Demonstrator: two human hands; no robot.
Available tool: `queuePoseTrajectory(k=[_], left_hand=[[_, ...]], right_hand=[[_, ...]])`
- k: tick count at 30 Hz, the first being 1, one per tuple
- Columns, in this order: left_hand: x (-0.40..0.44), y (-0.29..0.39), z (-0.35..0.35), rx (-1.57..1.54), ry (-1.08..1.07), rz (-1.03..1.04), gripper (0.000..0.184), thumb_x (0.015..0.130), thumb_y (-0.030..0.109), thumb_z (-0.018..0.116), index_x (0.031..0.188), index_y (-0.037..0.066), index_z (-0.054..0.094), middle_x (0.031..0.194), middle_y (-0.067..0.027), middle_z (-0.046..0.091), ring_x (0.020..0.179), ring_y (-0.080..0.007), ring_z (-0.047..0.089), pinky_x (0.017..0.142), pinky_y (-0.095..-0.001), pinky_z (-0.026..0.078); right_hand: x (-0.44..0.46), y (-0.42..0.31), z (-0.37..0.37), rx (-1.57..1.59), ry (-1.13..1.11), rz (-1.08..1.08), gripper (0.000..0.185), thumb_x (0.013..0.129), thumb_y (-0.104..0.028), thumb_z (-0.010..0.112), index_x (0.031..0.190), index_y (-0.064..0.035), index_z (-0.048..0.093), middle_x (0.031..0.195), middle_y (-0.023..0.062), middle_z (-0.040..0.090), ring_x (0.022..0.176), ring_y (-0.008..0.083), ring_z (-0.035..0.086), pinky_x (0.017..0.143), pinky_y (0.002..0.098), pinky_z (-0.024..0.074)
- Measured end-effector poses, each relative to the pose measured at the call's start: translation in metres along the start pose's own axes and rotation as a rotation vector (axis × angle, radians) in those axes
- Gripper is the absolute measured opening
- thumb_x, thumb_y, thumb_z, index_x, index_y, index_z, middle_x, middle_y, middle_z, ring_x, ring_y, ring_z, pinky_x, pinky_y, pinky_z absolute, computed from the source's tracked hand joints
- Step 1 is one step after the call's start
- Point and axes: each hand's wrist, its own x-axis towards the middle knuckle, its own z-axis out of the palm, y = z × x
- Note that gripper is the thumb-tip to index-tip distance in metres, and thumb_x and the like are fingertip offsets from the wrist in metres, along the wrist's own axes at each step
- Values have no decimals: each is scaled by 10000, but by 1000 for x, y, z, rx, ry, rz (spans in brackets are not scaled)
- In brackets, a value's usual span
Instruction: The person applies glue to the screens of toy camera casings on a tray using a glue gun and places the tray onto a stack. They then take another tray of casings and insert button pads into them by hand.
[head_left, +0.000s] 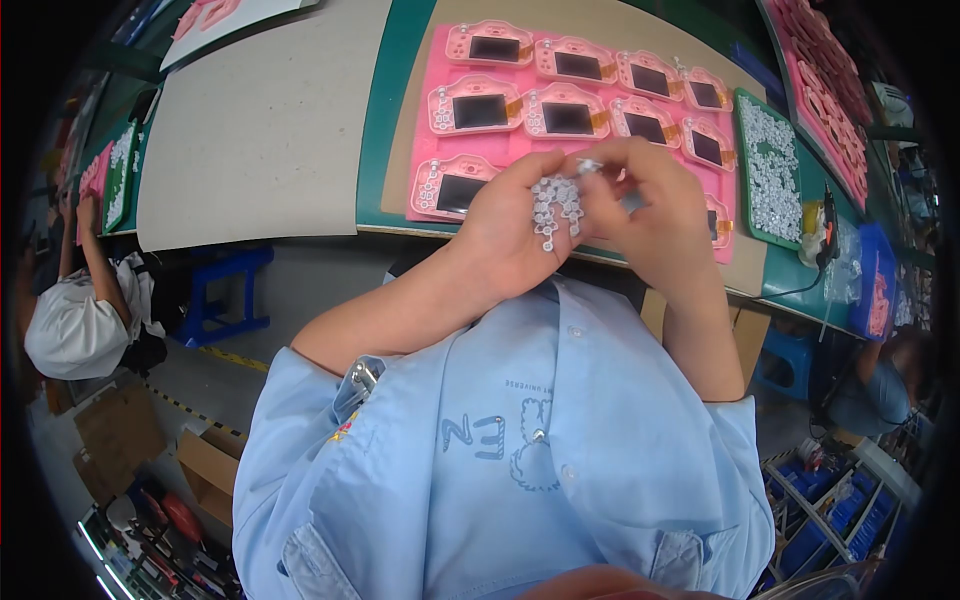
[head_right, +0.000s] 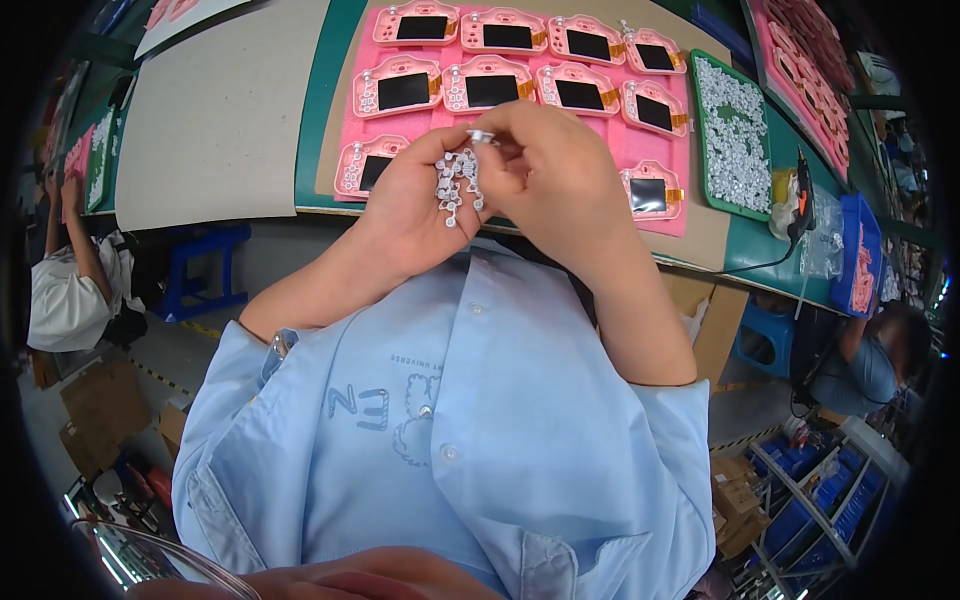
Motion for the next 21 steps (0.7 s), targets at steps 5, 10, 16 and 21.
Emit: queuePoseTrajectory(k=[5,10,16,21], left_hand=[[-2,-2,5,-45,48,42,255,949,255,436,940,45,580,902,-97,652,714,-208,663,408,-192,530],[4,-2,-4,-92,-9,2,260,952,242,427,934,24,569,900,-114,645,744,-226,668,432,-214,558],[4,-3,-2,-110,22,24,259,956,224,408,986,0,535,904,-124,626,824,-252,669,452,-222,575],[0,-3,7,-87,-6,46,285,957,213,400,1058,-20,530,1027,-151,601,932,-276,643,644,-273,600]], right_hand=[[0,5,-3,109,17,46,199,782,3,610,980,-13,628,786,87,626,680,139,604,600,247,499],[-1,6,-7,166,-56,112,184,791,9,609,974,-4,629,835,66,652,713,122,605,628,253,498],[-5,24,-12,244,-97,8,141,805,-16,622,945,-11,640,869,66,668,764,137,615,691,262,494],[-4,14,-23,249,-81,167,107,834,-23,601,936,-2,629,870,53,666,749,122,610,661,242,481]])
